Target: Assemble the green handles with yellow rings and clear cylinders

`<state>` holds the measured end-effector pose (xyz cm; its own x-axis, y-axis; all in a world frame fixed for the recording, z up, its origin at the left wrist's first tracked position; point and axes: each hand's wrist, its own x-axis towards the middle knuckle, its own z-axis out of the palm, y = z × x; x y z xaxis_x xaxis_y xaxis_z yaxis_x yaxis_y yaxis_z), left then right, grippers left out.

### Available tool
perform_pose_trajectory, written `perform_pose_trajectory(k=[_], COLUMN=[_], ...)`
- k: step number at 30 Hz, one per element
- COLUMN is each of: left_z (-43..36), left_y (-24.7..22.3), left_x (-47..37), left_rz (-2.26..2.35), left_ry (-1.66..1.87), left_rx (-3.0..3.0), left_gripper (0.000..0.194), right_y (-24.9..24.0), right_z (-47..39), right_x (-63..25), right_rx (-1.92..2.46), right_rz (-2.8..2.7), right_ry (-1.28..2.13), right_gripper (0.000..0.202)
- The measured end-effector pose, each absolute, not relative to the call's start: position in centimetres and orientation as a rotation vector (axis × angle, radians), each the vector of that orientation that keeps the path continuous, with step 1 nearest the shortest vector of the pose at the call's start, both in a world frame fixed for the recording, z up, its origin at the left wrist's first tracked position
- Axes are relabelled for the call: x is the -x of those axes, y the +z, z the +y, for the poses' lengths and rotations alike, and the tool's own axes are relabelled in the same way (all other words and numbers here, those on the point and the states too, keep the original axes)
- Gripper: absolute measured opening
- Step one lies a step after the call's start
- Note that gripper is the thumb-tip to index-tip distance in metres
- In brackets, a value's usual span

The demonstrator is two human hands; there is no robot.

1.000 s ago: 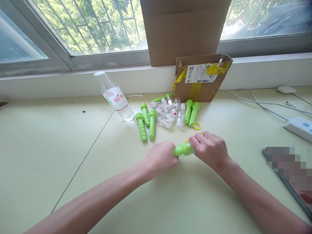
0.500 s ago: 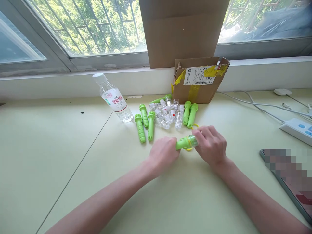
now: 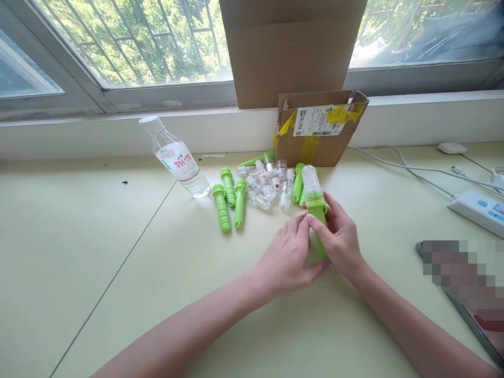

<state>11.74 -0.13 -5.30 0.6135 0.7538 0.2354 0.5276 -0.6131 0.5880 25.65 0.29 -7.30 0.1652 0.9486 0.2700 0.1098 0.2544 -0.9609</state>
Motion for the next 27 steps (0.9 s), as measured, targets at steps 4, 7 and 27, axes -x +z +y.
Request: perform_pose_trajectory(k=[4, 7, 27], left_z=[-0.4, -0.8, 2.0], left_y=[-6.0, -6.3, -7.9], left_x=[-11.0, -10.3, -7.4], left_rz=[1.053, 1.091, 1.392], left_ry=[0.502, 0.390, 0.703], left_rx=[-2.651, -2.784, -2.530], left_gripper=[0.054, 0.034, 0.012], right_y=[-6.7, -6.2, -9.2], right_z=[0.5, 1.1, 3.2], right_x=[-26.3, -27.6, -33.5], right_rx=[1.243, 1.409, 2.086], right_rz=[-1.190, -1.142, -1.662], right_ry=[0.714, 0.522, -0.542], right_gripper=[0.057, 0.060, 0.044])
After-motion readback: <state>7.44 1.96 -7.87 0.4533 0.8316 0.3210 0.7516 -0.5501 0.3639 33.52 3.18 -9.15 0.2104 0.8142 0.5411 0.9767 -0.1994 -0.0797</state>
